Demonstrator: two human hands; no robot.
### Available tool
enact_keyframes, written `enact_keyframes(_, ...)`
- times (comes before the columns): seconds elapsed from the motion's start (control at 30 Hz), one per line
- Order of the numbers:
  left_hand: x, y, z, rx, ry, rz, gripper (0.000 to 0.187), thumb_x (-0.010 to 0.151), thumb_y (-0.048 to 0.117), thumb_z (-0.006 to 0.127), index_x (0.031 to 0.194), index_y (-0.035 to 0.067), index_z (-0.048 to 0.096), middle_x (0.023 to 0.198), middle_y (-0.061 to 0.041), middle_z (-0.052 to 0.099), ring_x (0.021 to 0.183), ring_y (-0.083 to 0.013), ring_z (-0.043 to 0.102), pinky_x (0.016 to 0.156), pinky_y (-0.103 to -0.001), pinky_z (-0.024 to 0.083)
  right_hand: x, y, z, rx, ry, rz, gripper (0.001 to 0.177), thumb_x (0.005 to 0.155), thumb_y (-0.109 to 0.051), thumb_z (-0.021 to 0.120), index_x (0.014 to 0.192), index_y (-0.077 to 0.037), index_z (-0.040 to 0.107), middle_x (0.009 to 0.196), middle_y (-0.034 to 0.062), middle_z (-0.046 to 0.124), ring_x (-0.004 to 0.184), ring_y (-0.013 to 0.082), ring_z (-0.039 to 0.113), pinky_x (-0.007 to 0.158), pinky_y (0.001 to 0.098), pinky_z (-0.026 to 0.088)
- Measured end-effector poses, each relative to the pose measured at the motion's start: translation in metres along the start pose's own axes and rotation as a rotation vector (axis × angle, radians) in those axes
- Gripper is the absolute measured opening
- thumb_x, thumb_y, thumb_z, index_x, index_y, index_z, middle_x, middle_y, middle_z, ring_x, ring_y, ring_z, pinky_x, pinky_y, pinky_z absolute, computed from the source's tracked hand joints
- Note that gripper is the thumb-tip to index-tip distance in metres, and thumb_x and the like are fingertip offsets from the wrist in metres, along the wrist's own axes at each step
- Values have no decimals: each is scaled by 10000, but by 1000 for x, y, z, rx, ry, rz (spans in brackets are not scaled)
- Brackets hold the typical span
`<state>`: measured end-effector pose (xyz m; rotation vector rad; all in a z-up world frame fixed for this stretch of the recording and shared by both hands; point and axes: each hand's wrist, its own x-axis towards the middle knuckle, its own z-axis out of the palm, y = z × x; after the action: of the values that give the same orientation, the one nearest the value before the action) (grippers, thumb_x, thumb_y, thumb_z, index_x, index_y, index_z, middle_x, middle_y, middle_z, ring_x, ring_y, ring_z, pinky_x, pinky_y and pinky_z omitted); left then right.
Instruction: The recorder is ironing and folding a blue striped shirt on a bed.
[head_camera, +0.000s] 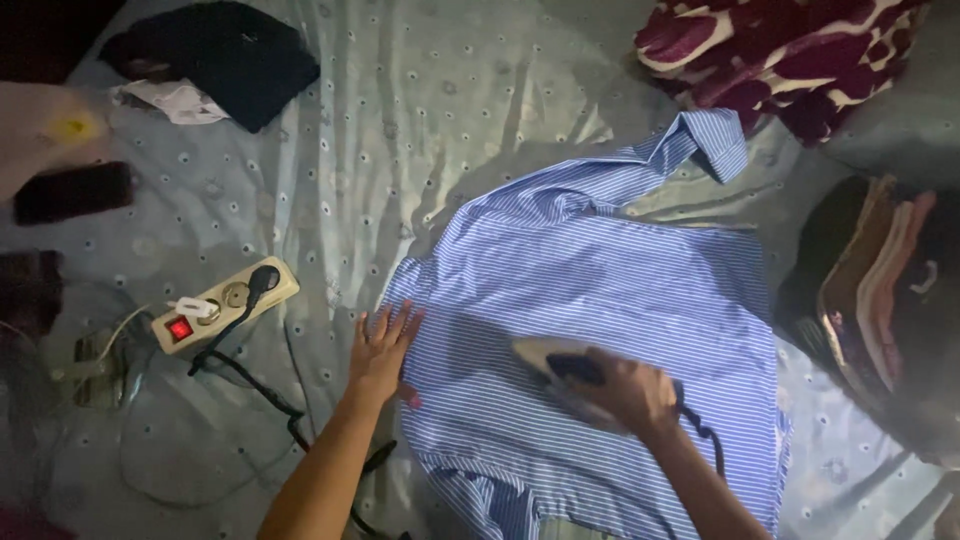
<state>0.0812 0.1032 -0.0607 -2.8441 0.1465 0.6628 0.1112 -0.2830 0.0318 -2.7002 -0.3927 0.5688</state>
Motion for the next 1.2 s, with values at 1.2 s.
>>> enact_keyframes(1.2,34,-56,-9,148,71,6,1386,678,443,928,1594,352,-109,1748,71,-100,1526,-166,30,1197,-603,30,48,-86,48,-80,3,-127,647,840,-639,692,1355,-254,623,986,81,780,698,247,767,536,411,616)
